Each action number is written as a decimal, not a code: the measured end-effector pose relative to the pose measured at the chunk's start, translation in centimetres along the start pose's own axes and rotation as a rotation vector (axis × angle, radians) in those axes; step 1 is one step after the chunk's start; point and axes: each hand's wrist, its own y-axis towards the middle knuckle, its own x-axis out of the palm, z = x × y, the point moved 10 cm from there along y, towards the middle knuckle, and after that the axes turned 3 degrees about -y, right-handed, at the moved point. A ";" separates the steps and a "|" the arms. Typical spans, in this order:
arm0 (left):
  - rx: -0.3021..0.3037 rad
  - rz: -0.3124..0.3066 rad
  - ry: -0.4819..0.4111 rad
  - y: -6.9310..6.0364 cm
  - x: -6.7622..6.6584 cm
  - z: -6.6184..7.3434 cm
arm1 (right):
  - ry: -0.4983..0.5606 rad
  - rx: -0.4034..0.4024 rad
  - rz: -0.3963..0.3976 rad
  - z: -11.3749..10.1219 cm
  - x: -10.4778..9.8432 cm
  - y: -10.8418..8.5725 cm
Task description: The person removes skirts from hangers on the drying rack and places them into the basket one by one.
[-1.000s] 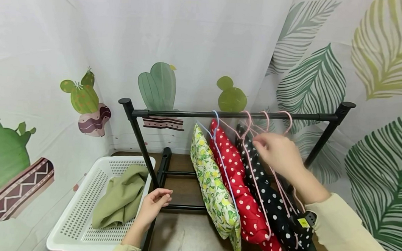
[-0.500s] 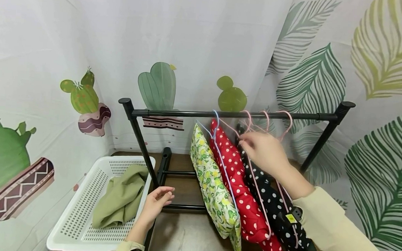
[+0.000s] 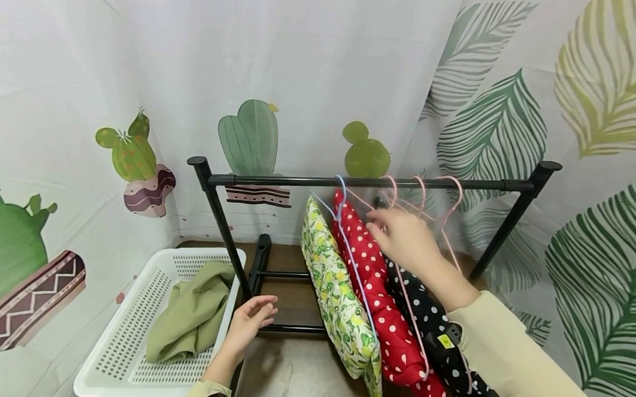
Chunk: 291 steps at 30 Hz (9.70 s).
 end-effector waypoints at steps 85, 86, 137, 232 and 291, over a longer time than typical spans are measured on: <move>-0.079 0.015 -0.058 0.5 0.8 -3.6 | 0.094 0.256 -0.253 -1.6 7.2 4.9; -0.080 0.016 -0.058 0.5 0.8 -3.6 | 0.097 0.261 -0.255 -1.5 7.2 4.9; -0.095 -0.020 -0.038 1.1 2.4 -4.4 | 0.095 0.231 -0.202 -2.4 5.9 5.4; -0.211 -0.022 -0.306 3.1 5.8 -7.1 | 0.093 0.088 -0.136 -8.4 3.9 5.7; -0.086 -0.079 -0.123 1.0 2.6 -1.7 | 0.046 0.068 -0.087 -6.6 4.0 4.8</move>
